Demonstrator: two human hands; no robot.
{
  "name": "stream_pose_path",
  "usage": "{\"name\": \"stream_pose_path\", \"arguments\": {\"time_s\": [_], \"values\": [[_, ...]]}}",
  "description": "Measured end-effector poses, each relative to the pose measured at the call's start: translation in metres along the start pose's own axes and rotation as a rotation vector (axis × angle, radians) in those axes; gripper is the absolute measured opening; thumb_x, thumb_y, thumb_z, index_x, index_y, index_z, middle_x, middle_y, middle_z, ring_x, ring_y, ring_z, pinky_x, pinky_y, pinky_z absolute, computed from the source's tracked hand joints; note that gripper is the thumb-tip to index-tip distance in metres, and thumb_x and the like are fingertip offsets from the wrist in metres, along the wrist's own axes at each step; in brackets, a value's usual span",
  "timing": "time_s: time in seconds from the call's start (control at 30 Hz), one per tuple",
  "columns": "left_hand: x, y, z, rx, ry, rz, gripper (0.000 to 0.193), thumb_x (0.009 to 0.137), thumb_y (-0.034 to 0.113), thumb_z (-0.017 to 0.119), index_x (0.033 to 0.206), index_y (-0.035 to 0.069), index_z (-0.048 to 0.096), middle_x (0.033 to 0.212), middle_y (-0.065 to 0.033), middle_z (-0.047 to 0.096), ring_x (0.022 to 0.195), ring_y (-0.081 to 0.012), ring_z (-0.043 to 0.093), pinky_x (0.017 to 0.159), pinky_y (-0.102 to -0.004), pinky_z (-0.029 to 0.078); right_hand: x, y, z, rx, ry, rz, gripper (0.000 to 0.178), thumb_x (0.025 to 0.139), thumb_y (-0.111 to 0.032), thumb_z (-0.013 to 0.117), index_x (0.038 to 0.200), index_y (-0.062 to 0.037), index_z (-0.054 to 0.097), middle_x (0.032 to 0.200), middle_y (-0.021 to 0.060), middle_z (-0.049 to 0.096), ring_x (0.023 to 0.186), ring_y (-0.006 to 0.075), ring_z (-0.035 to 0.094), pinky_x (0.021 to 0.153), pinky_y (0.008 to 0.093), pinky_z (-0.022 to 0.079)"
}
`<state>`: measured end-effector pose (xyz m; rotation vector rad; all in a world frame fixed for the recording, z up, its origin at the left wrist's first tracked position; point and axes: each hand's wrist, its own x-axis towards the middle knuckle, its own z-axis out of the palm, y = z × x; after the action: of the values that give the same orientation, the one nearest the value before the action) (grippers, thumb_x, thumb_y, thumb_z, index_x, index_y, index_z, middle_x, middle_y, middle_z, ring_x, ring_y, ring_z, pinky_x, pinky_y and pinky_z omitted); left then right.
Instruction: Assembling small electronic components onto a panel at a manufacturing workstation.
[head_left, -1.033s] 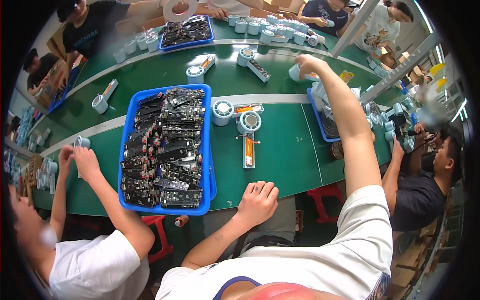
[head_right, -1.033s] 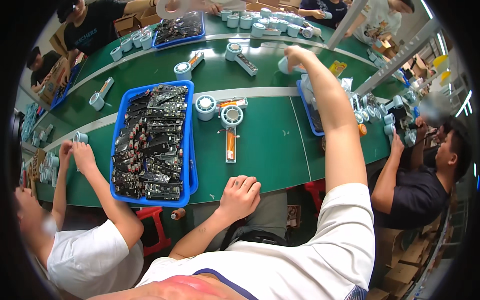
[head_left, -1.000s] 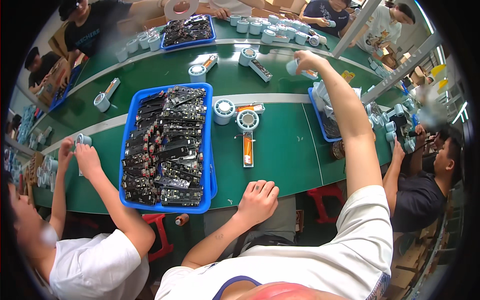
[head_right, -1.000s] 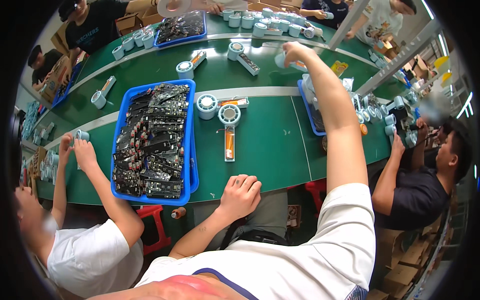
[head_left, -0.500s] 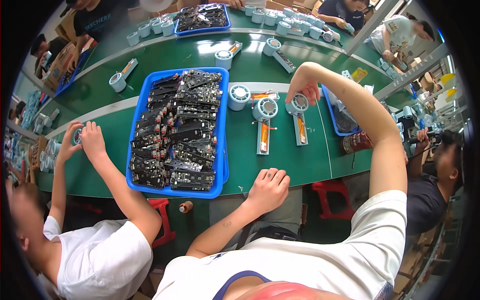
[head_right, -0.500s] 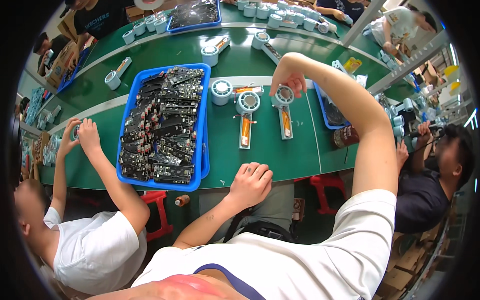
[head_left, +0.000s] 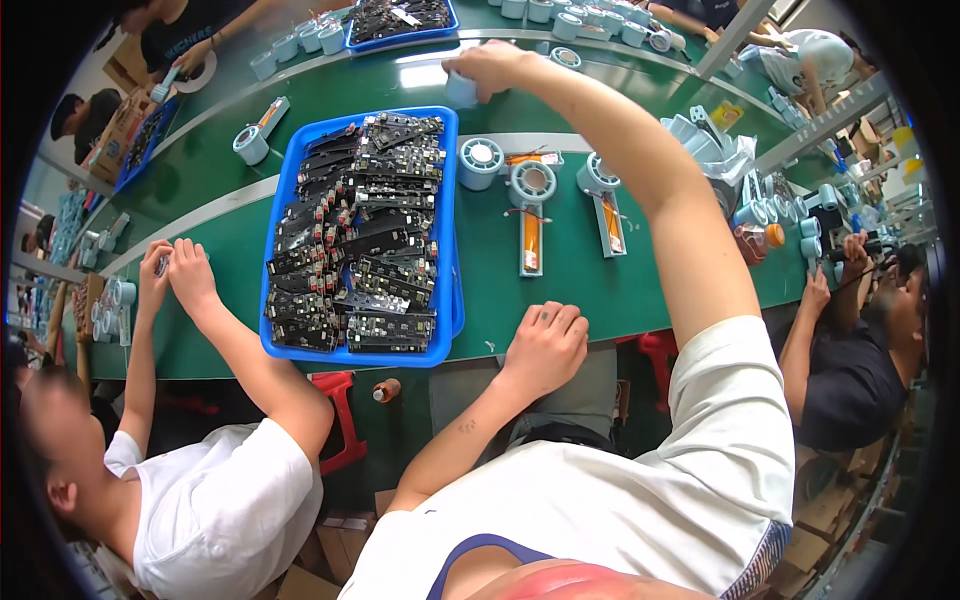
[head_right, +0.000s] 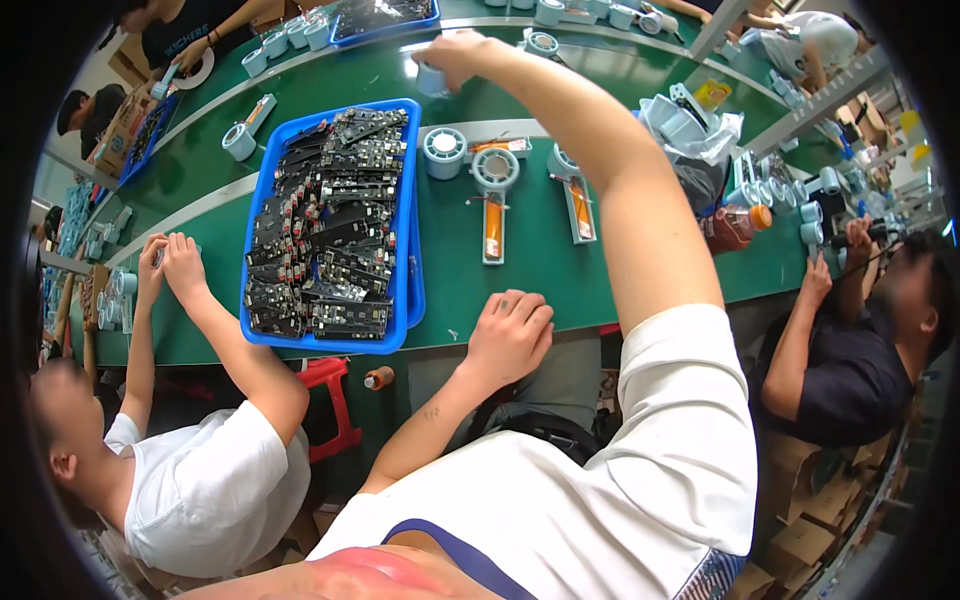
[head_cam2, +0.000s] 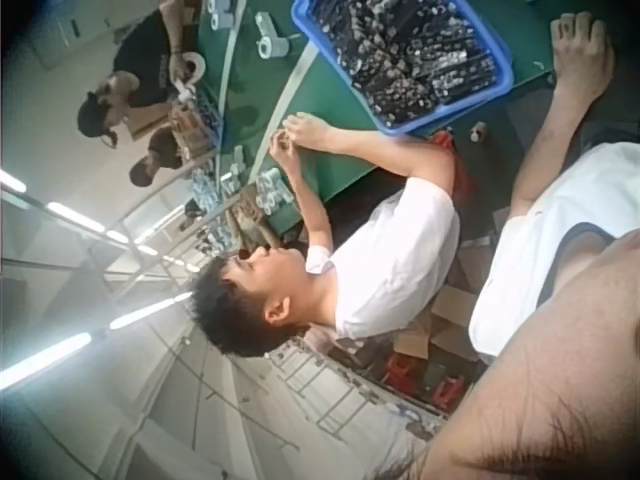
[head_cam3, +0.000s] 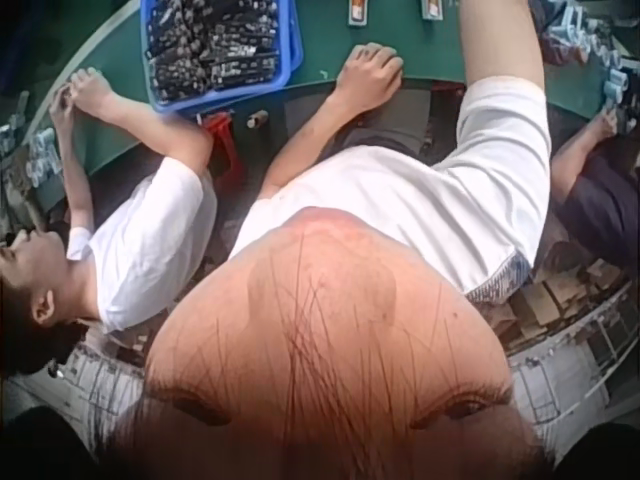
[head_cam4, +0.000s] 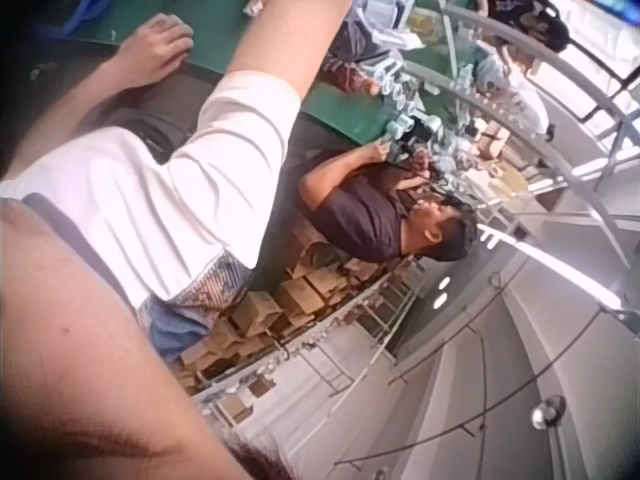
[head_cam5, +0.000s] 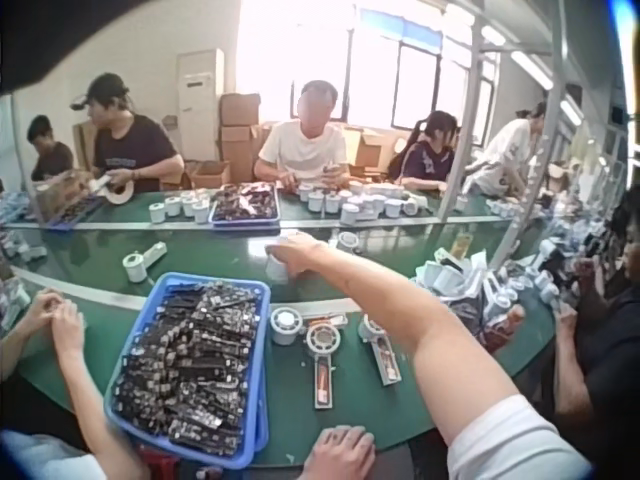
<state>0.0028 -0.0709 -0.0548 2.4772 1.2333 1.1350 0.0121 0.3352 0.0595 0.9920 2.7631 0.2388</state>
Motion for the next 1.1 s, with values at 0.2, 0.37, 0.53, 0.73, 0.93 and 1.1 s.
{"name": "stream_pose_path", "arguments": {"time_s": [0.2,0.37,0.53,0.73,0.93,1.1], "values": [[-0.006,-0.005,-0.009,-0.25,0.04,0.062,0.009,0.084,0.011,0.069,0.088,0.005,0.063,0.092,-0.0066,0.066,0.086,-0.027,0.063,0.079,-0.0408,0.049,-0.138,-0.021,-0.096,0.272,0.21,0.348,0.046,0.076,-0.033,0.077,0.109,-0.0014,0.071,0.102,0.0228,0.072,0.095,0.0406,0.069,0.083,0.0496,0.055],[0.005,0.03,-0.076,-1.053,0.191,0.124,0.029,0.099,0.029,0.062,0.085,0.003,0.064,0.082,-0.0084,0.069,0.076,-0.0254,0.065,0.071,-0.0377,0.05,-0.234,-0.022,-0.022,0.17,0.366,0.801,0.065,0.077,-0.053,0.072,0.131,-0.0193,0.062,0.123,0.0143,0.07,0.111,0.0337,0.068,0.093,0.0468,0.053],[0.028,0.114,-0.181,-1.862,0.407,0.413,0.028,0.111,0.036,0.041,0.109,0.011,0.054,0.088,-0.0052,0.066,0.098,-0.0226,0.057,0.078,-0.0355,0.045,-0.313,-0.056,0.016,0.22,0.103,0.997,0.065,0.08,-0.054,0.07,0.135,-0.021,0.061,0.127,0.0141,0.068,0.117,0.0336,0.065,0.096,0.0485,0.051],[0.03,0.17,-0.196,-1.955,0.7,0.331,0.037,0.11,0.033,0.043,0.1,0.003,0.061,0.083,-0.0075,0.067,0.083,-0.0219,0.06,0.069,-0.0356,0.045,-0.311,-0.075,0.073,0.321,0.107,0.986,0.065,0.085,-0.057,0.065,0.138,-0.0197,0.059,0.131,0.0141,0.066,0.121,0.0373,0.062,0.097,0.0498,0.051],[0.025,0.177,-0.188,-2.013,0.642,0.308,0.035,0.11,0.032,0.044,0.101,0.004,0.062,0.085,-0.0069,0.067,0.085,-0.0219,0.061,0.072,-0.0361,0.045,-0.32,-0.085,0.071,0.096,0.738,0.745,0.06,0.088,-0.05,0.069,0.133,-0.0105,0.063,0.128,0.0172,0.067,0.113,0.0398,0.066,0.094,0.0491,0.054],[0.019,0.161,-0.184,-1.992,0.723,0.258,0.033,0.109,0.031,0.045,0.102,0.005,0.062,0.087,-0.0064,0.068,0.087,-0.0218,0.062,0.074,-0.0365,0.045,-0.231,-0.137,-0.002,0.323,1.106,0.309,0.041,0.078,-0.028,0.074,0.107,0.0008,0.071,0.099,0.0221,0.072,0.094,0.0372,0.07,0.082,0.0471,0.055]]}}
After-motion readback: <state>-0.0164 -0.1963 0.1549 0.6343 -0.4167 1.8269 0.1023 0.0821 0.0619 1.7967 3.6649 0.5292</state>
